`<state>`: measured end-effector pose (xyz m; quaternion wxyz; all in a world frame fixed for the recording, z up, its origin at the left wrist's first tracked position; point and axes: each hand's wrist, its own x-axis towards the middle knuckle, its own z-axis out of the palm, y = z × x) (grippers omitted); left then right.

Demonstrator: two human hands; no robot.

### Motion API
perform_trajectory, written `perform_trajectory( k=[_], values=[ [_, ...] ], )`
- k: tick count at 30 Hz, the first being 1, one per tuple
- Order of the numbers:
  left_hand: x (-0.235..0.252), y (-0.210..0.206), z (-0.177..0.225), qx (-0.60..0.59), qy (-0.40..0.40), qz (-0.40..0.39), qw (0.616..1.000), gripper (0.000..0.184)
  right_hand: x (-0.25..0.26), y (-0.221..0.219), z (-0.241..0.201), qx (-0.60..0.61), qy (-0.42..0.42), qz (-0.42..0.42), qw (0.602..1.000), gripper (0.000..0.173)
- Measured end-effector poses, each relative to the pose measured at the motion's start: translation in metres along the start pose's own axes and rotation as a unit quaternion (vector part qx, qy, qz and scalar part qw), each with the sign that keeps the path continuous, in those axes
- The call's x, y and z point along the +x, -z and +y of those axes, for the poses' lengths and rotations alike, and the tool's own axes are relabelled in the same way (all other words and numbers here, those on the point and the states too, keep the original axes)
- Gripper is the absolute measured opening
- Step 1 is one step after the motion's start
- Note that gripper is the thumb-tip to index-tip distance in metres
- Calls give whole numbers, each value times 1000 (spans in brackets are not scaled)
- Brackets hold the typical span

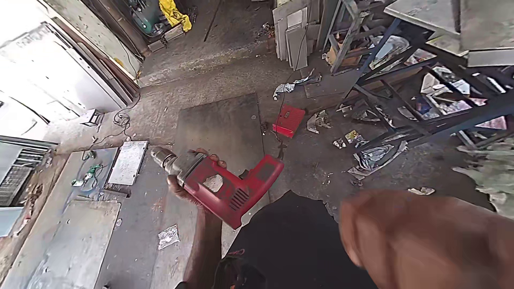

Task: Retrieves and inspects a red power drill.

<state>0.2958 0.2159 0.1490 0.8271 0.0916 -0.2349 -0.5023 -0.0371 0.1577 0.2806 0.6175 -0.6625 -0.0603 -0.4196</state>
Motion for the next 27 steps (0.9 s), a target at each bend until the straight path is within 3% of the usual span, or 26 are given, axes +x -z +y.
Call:
perform_trajectory(
  k=[2, 4, 7, 9, 13, 20, 27],
  values=[
    [3, -9, -6, 14, -20, 36, 999, 81, 1, 10, 54, -201, 7, -39, 979, 59],
    [2, -10, -8, 20, -8, 34, 999, 77, -6, 8, 99, -421, -19, -121, 899, 86],
    [-3, -16, -15, 21, 15, 42, 999, 72, -15, -4, 150, -561, 9, -143, 815, 80],
    [-8, -21, -21, 25, 5, 40, 999, 65, -15, -6, 171, -571, 30, -109, 813, 72],
    [-14, -28, -33, 16, 33, -17, 999, 65, -30, -6, 184, -528, 41, -81, 845, 85],
    [-25, -24, -41, 12, 67, 0, 998, 65, -46, -12, 187, -569, 93, -33, 816, 74],
    [-24, -31, -52, 45, 33, -5, 998, 65, -50, 3, 191, -554, 79, -13, 828, 73]
  ],
)
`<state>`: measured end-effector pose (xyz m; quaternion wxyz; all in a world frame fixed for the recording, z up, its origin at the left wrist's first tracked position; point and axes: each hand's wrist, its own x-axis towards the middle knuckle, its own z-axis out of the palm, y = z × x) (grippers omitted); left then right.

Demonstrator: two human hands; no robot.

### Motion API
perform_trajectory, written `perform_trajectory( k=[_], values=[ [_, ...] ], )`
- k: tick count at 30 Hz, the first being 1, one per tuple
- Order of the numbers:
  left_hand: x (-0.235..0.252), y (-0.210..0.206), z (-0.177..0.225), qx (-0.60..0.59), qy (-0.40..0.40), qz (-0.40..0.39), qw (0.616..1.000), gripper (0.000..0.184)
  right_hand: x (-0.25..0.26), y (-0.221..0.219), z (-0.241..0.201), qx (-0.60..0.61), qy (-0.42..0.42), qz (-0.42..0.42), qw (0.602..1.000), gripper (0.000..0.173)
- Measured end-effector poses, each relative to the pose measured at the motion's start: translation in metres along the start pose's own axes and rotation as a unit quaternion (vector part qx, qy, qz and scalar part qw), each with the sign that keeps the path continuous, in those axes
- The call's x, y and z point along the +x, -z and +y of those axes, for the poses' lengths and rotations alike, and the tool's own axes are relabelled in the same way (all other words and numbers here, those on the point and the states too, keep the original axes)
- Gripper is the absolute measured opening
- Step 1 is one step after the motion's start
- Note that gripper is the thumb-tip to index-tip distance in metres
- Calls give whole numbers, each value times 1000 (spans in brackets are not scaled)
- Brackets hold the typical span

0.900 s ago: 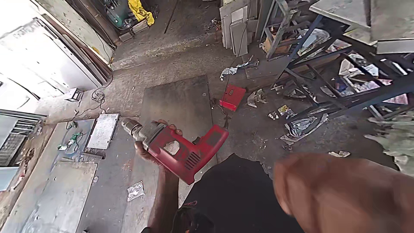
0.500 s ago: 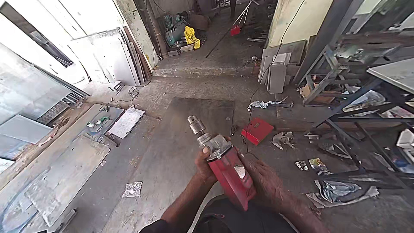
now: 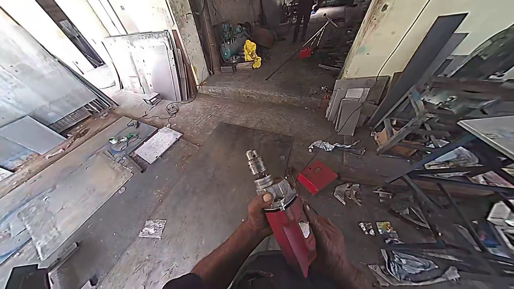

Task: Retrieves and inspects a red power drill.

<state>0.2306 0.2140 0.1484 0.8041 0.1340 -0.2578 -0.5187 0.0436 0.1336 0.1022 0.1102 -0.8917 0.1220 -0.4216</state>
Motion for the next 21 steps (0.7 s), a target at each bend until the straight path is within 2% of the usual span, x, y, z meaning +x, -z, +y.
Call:
perform_trajectory(
  k=[3, 6, 8, 10, 12, 13, 14, 16, 18, 20, 21],
  values=[
    [2, -10, -6, -5, 12, 42, 999, 66, -1, 9, 2, 19, -6, -1, 1000, 75],
    [13, -16, -9, -21, 21, 42, 999, 73, 1, 29, 6, 190, -54, -36, 980, 90],
    [24, -9, -12, -34, 29, -1, 999, 78, 6, 46, 8, 372, -98, -64, 921, 100],
    [30, 0, -19, -29, 19, -19, 999, 82, 9, 59, 10, 486, -151, -67, 858, 96],
    [34, 2, -30, -13, -11, 5, 1000, 77, 5, 66, 21, 535, -216, -58, 815, 72],
    [34, -1, -37, 2, -31, 34, 999, 69, 1, 69, 27, 567, -243, -60, 785, 55],
    [33, -2, -44, 9, -43, 50, 998, 63, -4, 71, 33, 612, -269, -64, 741, 46],
    [36, 0, -58, 12, -46, 68, 997, 60, -8, 75, 48, 690, -307, -70, 652, 48],
    [35, 3, -74, 14, -42, 104, 994, 53, -14, 80, 57, 723, -364, -68, 583, 57],
    [33, 1, -90, 26, -37, 146, 988, 44, -21, 86, 61, 716, -435, -67, 542, 70],
    [32, 0, -96, 34, -30, 151, 987, 44, -25, 89, 63, 705, -459, -65, 537, 73]
  ],
)
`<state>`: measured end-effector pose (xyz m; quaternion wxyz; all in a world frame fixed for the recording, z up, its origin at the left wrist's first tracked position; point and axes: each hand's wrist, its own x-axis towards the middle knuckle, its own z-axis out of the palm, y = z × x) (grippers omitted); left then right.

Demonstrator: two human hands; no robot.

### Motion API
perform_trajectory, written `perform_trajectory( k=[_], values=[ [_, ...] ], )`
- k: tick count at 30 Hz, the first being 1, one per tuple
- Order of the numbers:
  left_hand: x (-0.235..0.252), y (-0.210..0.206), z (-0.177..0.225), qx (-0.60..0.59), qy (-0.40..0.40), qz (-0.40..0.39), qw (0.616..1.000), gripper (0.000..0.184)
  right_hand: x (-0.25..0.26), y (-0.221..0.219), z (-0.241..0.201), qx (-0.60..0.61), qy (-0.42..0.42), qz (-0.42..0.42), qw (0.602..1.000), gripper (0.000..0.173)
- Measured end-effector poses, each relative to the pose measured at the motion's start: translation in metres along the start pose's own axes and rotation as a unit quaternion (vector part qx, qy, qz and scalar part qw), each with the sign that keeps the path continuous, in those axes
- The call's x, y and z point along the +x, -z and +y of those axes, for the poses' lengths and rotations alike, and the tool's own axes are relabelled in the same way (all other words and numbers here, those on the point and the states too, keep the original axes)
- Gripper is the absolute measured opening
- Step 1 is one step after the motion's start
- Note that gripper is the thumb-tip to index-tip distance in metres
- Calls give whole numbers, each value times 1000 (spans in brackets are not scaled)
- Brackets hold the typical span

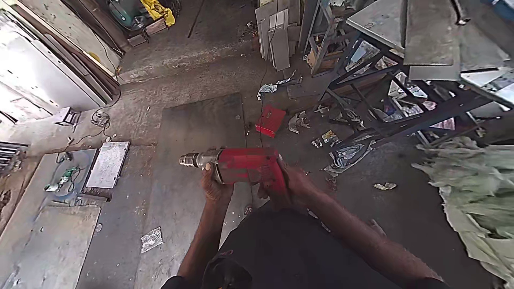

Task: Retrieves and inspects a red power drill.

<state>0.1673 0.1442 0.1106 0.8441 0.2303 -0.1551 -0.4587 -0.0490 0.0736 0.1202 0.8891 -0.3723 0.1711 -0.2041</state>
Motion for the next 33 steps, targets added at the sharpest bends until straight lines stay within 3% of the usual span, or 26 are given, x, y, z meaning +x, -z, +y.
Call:
perform_trajectory(
  k=[6, 10, 13, 15, 17, 19, 21, 24, 27, 29, 33],
  values=[
    [-5, -16, -26, 45, 67, 29, 996, 35, -32, 22, 16, -18, 62, 19, 998, 88],
    [2, -22, -35, 62, 141, -15, 988, 36, -50, 16, 32, -5, 118, 71, 991, 93],
    [4, -27, -41, 84, 210, -56, 973, 34, -69, 2, 53, 20, 177, 121, 976, 82],
    [1, -32, -47, 104, 250, -91, 958, 35, -84, -8, 70, -14, 233, 181, 955, 61],
    [-5, -37, -55, 134, 289, -118, 940, 39, -99, -23, 90, -103, 236, 299, 919, 66],
    [-15, -44, -67, 171, 327, -149, 917, 48, -105, -39, 116, -107, 250, 428, 862, 63],
    [-35, -55, -82, 214, 370, -202, 881, 58, -115, -56, 140, -45, 289, 517, 805, 52],
    [-69, -75, -108, 219, 428, -306, 821, 66, -150, -70, 164, 7, 375, 529, 761, 46],
    [-112, -102, -130, 177, 491, -377, 765, 47, -195, -85, 181, 37, 447, 531, 719, 41],
    [-143, -121, -142, 135, 538, -419, 719, 47, -222, -96, 194, 62, 509, 526, 678, 37],
    [-214, -160, -170, 38, 613, -539, 577, 65, -286, -127, 221, 94, 616, 518, 586, 36]
  ],
)
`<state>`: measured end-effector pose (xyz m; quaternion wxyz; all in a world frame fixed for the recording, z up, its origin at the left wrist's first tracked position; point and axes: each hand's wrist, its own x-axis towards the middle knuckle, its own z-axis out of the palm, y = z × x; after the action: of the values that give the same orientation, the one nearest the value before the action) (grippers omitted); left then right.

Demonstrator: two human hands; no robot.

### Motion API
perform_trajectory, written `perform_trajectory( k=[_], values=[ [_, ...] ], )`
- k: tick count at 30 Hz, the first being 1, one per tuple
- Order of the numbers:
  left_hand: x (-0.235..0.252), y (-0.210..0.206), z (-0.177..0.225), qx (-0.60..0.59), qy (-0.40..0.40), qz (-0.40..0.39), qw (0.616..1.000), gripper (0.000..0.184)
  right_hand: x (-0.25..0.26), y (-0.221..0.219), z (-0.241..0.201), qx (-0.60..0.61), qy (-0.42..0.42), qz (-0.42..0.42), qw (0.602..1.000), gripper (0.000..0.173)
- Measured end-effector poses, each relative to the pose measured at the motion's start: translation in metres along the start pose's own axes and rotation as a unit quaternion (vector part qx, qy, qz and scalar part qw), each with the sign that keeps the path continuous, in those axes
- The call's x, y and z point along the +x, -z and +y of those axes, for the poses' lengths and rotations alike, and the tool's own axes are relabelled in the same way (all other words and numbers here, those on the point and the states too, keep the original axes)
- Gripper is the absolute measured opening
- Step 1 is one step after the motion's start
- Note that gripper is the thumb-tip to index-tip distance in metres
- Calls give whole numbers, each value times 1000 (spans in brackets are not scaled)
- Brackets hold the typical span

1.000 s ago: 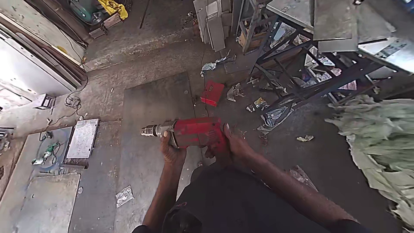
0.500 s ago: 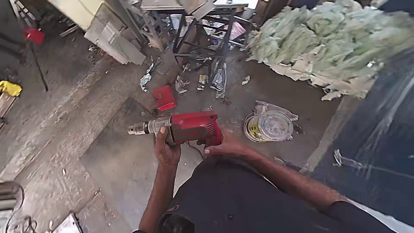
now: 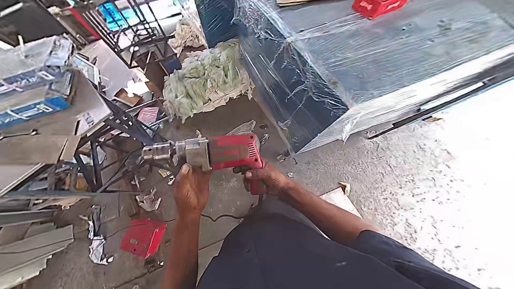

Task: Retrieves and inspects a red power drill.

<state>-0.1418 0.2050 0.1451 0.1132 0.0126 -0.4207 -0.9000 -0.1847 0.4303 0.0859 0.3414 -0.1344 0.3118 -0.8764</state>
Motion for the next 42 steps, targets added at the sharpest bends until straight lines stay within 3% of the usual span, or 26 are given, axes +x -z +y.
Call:
perform_trajectory(
  k=[3, 6, 12, 16, 18, 26, 30, 35, 38, 42],
  values=[
    [36, -31, -25, 87, 43, -121, 988, 89, -17, 32, -58, -8, 79, 60, 995, 40],
    [40, -39, -59, 132, 52, -125, 982, 84, -36, 65, -124, -50, 145, 142, 978, 40],
    [-4, -5, -126, 140, 100, 61, 983, 56, -69, 119, -237, -113, 283, 302, 903, 32],
    [-30, 4, -154, 174, 183, 254, 934, 42, -69, 160, -286, -94, 333, 359, 867, 29],
    [-40, 14, -168, 154, 216, 303, 915, 40, -66, 179, -302, -77, 346, 381, 854, 27],
    [-64, 24, -194, 137, 248, 342, 896, 37, -59, 235, -334, 0, 340, 442, 830, 21],
    [-76, 28, -204, 135, 261, 355, 887, 40, -54, 239, -346, 58, 334, 474, 813, 13],
    [-80, 14, -208, 124, 279, 390, 869, 37, -43, 230, -356, 142, 350, 467, 799, 16],
    [-88, 14, -207, 112, 286, 398, 864, 38, -44, 212, -340, 127, 325, 489, 799, 17],
    [-108, 17, -201, 82, 262, 417, 866, 40, -62, 165, -281, 90, 255, 448, 852, 22]
  ],
)
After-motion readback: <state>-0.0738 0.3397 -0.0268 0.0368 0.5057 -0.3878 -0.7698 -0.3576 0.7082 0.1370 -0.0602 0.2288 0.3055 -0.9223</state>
